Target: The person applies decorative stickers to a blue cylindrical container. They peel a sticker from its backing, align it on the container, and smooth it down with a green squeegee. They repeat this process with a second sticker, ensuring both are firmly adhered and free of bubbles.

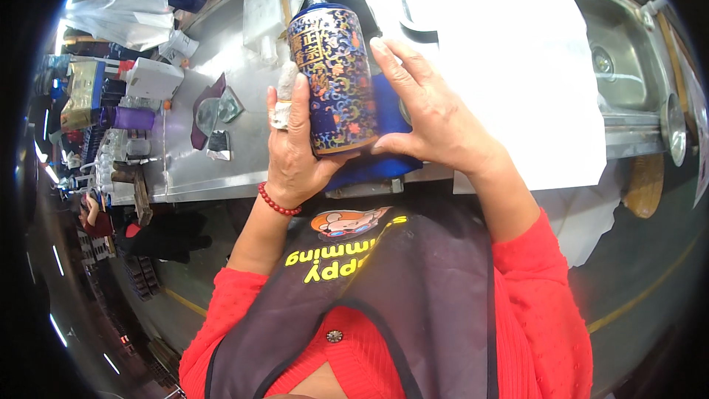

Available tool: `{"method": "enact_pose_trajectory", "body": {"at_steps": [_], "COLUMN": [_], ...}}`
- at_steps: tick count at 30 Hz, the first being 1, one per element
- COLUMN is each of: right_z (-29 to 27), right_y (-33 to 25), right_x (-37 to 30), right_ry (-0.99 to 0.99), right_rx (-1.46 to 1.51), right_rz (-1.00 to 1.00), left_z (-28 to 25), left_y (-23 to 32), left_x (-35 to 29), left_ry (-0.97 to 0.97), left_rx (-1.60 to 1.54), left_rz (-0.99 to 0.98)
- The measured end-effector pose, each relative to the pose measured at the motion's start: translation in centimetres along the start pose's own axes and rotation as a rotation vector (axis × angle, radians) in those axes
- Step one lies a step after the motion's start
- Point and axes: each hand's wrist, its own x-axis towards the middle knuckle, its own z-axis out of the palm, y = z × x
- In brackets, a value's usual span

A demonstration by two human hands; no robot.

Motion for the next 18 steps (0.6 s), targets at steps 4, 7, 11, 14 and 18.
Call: {"method": "enact_pose_trajectory", "body": {"at_steps": [4, 7, 11, 14, 18], "right_z": [0.1, 0.7, 1.8, 2.3, 2.6], "right_y": [-0.9, -1.0, -1.0, -0.9, -0.7], "right_x": [-0.3, -0.8, -1.8, -2.4, -2.4], "right_ry": [0.097, 0.079, 0.091, 0.089, 0.097], "right_rx": [-0.102, -0.061, -0.052, -0.042, -0.049], "right_rz": [-0.065, -0.058, -0.033, -0.030, -0.039], "left_z": [0.6, 0.6, 0.4, 0.0, -0.5], "left_y": [-0.6, -0.7, 0.2, 0.6, 0.6], "left_x": [-1.4, -1.6, -1.6, -1.6, -1.1], "left_ry": [0.013, 0.079, 0.175, 0.155, 0.124], "left_rx": [-0.408, -0.157, 0.155, 0.281, 0.320], "left_rz": [-0.177, -0.017, 0.166, 0.232, 0.292]}}
